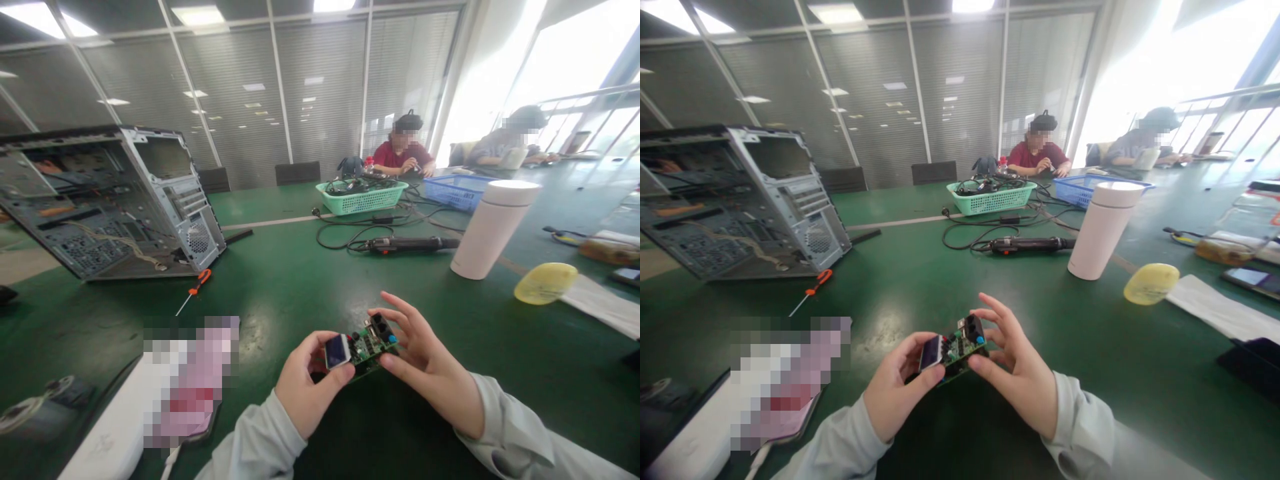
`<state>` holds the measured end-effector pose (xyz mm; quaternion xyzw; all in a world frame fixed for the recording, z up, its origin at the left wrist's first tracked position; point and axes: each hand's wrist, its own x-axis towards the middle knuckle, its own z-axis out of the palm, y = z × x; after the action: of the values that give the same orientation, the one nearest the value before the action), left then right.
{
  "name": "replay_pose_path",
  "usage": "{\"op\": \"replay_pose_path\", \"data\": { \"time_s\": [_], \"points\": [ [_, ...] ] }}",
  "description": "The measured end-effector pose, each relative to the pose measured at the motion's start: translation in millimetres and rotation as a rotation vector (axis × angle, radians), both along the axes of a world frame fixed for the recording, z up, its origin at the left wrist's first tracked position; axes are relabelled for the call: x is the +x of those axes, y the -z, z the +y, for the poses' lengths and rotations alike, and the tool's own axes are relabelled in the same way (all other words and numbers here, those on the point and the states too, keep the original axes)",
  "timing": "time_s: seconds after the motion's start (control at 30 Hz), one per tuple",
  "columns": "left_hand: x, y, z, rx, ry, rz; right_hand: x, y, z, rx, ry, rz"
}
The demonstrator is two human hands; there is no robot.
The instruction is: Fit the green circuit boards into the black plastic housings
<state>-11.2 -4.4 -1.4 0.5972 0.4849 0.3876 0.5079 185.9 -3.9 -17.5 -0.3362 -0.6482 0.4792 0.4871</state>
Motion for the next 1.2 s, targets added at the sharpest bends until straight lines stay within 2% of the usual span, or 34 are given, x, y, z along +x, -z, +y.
{"op": "replay_pose_path", "data": {
  "time_s": [0.13, 0.23, 0.37, 0.53, 0.63, 0.8, 0.87, 1.03, 1.2],
  "points": [
    [3.3, 1.5, -0.4, -0.063, -0.011, -0.209, -2.7, 4.5, 0.0, -0.130, -0.152, 0.000],
    [4.6, 0.8, -0.6, -0.100, 0.039, -0.271, -3.5, 5.1, -3.5, -0.122, -0.105, -0.038],
    [4.6, 0.3, -1.3, -0.081, 0.057, -0.224, -5.6, 0.1, -8.4, -0.145, -0.068, -0.060],
    [2.5, 1.8, -4.6, 0.009, 0.075, -0.060, -9.5, -2.0, -9.8, -0.138, -0.072, -0.086],
    [1.1, 2.3, -5.9, 0.051, 0.110, -0.032, -4.3, -4.6, -7.8, 0.013, -0.038, -0.238],
    [0.6, 2.2, -3.4, -0.012, 0.076, -0.149, 7.1, -14.7, -5.5, 0.522, 0.068, -0.538],
    [1.0, 2.2, -2.1, -0.056, 0.047, -0.162, 7.7, -16.7, -6.0, 0.664, 0.083, -0.613],
    [1.2, 2.9, -1.1, -0.081, 0.052, -0.126, 5.0, -15.7, -7.0, 0.778, 0.138, -0.715],
    [-1.9, 2.4, -2.0, -0.025, 0.138, -0.098, 7.5, -15.5, -4.8, 0.738, 0.136, -0.727]
  ]
}}
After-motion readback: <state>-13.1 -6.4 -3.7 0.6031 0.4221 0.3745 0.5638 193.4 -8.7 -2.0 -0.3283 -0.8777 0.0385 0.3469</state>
